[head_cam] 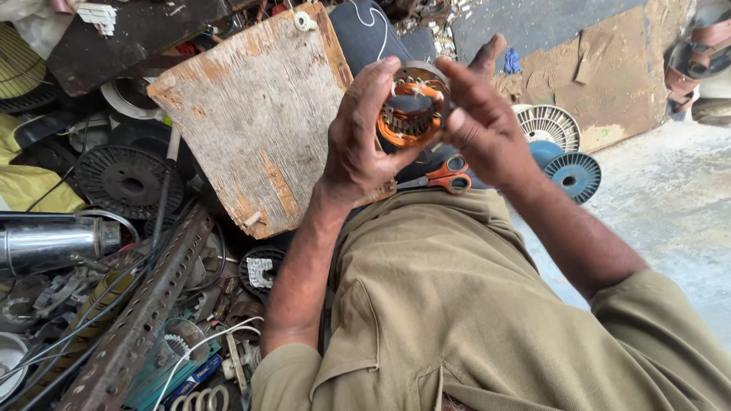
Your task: The person sits on the floor and works on a small motor stator, using a thin white tie to secure copper windings. They repeatedly wrap, pull, and adjust the tie around the stator, occasionally using orange-handled scissors to cut the tie. The person also reaches into a nearby drawer to retrieve additional ties.
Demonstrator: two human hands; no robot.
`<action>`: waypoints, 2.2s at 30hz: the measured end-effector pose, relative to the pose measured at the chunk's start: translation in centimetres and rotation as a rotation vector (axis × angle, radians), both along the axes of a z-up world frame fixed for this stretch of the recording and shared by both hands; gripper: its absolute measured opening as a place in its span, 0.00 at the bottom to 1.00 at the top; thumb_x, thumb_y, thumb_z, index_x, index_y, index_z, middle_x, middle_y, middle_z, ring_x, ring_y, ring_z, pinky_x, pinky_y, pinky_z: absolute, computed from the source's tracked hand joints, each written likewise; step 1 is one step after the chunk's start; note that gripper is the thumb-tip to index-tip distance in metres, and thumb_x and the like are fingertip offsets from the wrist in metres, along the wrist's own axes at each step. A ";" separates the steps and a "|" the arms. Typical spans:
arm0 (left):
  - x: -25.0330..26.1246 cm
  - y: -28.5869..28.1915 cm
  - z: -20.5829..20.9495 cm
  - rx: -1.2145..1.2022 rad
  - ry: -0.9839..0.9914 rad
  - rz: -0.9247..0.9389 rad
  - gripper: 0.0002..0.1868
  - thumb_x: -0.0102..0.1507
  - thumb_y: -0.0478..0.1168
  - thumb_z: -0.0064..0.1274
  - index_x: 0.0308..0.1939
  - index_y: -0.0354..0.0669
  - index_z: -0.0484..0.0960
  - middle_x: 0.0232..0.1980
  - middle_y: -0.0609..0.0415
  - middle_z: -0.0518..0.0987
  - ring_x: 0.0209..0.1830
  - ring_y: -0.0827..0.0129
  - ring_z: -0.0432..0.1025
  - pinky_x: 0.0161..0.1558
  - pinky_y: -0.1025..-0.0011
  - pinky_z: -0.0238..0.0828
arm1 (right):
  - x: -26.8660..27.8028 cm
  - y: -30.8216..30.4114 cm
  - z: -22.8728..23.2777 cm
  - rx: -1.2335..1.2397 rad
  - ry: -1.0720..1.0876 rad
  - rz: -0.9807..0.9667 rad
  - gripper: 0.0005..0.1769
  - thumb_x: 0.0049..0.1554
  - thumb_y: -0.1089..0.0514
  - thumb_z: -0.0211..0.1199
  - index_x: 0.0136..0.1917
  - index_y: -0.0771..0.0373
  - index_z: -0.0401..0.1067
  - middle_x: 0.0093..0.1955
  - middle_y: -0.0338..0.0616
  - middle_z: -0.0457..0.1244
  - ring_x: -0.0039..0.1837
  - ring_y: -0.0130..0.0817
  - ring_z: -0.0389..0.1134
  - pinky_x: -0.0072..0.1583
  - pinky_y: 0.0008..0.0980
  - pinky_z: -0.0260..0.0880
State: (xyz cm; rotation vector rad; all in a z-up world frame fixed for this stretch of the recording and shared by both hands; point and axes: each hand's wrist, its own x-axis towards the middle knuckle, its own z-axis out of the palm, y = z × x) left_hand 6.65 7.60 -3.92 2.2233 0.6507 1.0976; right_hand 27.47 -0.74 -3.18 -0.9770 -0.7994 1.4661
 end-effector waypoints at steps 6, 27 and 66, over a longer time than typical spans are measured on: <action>0.3 -1.0 3.2 0.098 0.056 -0.017 0.55 0.63 0.41 0.79 0.78 0.48 0.49 0.76 0.42 0.63 0.78 0.47 0.62 0.77 0.55 0.66 | -1.0 -0.7 2.2 0.057 0.022 0.004 0.39 0.66 0.64 0.64 0.85 0.65 0.52 0.80 0.50 0.56 0.79 0.35 0.60 0.81 0.38 0.60; -0.8 -4.4 1.8 -0.897 -0.303 0.340 0.05 0.67 0.32 0.59 0.39 0.35 0.78 0.27 0.58 0.80 0.24 0.83 0.73 0.25 0.80 0.70 | -3.6 -1.7 2.3 0.334 -0.592 -0.134 0.33 0.66 0.75 0.54 0.82 0.66 0.54 0.80 0.56 0.59 0.75 0.38 0.67 0.73 0.32 0.72; 0.5 -4.3 3.6 -0.341 -0.141 0.383 0.17 0.66 0.31 0.61 0.57 0.36 0.74 0.51 0.50 0.76 0.46 0.68 0.81 0.47 0.74 0.87 | -1.3 0.5 0.3 0.006 -0.638 -0.098 0.10 0.69 0.59 0.60 0.54 0.71 0.69 0.46 0.45 0.68 0.48 0.26 0.70 0.53 0.27 0.73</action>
